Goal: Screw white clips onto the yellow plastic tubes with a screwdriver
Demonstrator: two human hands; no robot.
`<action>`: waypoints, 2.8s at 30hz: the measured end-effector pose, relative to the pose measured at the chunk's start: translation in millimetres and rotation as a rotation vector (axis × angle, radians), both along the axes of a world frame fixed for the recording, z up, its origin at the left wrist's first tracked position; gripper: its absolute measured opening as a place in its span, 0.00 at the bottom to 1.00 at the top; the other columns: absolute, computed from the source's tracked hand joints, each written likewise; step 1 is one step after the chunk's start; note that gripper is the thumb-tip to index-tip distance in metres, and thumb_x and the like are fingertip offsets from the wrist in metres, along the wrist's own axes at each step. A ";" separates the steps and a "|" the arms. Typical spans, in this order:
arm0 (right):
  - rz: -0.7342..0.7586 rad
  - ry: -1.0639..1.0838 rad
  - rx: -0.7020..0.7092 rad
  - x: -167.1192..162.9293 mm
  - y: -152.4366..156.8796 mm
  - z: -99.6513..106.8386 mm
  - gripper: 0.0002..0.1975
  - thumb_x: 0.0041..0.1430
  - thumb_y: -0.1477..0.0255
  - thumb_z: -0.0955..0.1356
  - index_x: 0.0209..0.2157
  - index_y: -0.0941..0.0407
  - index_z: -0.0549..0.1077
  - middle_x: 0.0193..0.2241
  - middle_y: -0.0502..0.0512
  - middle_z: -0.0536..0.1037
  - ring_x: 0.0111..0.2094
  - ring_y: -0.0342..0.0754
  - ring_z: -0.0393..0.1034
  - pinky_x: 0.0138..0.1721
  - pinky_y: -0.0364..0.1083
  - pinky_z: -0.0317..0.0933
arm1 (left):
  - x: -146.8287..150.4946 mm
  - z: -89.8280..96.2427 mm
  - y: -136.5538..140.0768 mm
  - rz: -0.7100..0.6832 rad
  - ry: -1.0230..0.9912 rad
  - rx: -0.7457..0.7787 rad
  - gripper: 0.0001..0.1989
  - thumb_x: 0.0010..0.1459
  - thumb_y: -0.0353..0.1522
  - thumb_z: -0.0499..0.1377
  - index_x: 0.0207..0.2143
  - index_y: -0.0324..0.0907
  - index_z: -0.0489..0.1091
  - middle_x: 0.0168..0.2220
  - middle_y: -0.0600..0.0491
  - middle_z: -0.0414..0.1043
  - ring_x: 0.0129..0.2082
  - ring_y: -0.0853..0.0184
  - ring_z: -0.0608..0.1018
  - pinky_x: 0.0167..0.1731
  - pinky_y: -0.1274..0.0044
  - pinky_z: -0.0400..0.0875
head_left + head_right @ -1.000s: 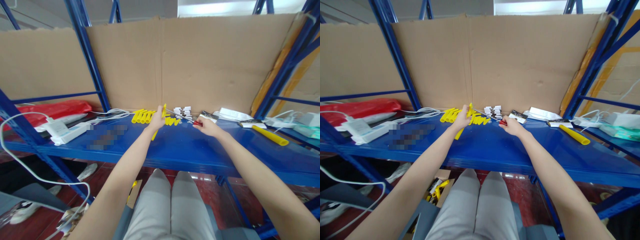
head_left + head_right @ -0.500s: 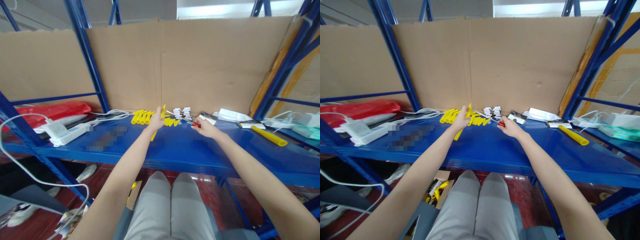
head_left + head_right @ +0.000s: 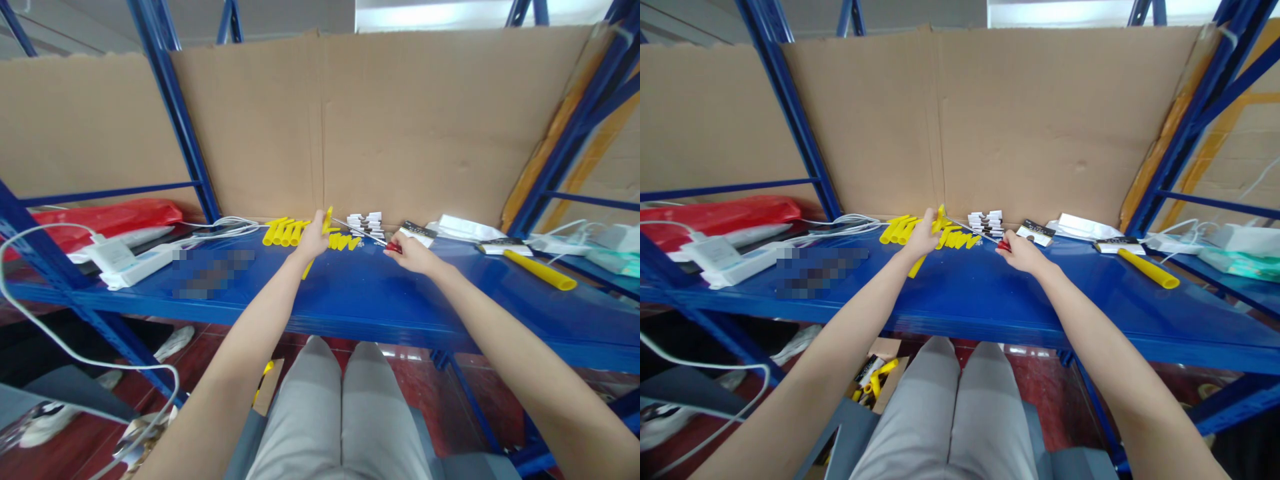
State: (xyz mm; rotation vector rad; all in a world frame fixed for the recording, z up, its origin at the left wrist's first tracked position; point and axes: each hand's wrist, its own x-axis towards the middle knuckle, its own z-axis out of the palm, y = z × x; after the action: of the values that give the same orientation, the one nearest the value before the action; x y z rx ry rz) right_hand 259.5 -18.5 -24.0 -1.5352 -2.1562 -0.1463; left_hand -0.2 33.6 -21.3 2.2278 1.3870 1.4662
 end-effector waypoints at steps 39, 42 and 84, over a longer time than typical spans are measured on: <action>0.143 0.066 -0.104 -2.5 -1.6 1.5 0.09 0.63 0.69 0.59 0.33 0.56 0.68 0.34 0.59 0.77 0.33 0.49 0.70 0.35 0.45 0.60 | -0.5 4.4 -8.4 0.026 0.021 -0.044 0.19 0.49 0.20 0.55 0.43 0.45 0.60 0.39 0.48 0.72 0.49 0.58 0.75 0.46 0.68 0.71; 0.141 0.038 -0.047 -0.5 1.1 0.2 0.09 0.62 0.68 0.61 0.30 0.56 0.67 0.30 0.57 0.76 0.30 0.48 0.69 0.32 0.44 0.59 | -1.8 3.7 -6.7 0.005 0.015 -0.060 0.19 0.50 0.21 0.55 0.43 0.45 0.60 0.40 0.47 0.72 0.49 0.57 0.75 0.46 0.67 0.71; -0.039 0.093 -0.213 16.5 5.8 -5.3 0.12 0.48 0.73 0.69 0.24 0.52 0.57 0.23 0.49 0.70 0.26 0.45 0.65 0.26 0.43 0.57 | -2.6 -11.3 2.7 -0.063 0.197 -0.084 0.18 0.46 0.21 0.55 0.40 0.44 0.62 0.40 0.48 0.76 0.46 0.60 0.77 0.46 0.69 0.72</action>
State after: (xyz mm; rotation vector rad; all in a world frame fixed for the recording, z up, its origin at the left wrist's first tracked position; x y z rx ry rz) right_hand 276.0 -12.6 -29.3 -1.6662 -2.1243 0.1438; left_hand -2.8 36.3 -32.6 2.3920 1.3895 1.1727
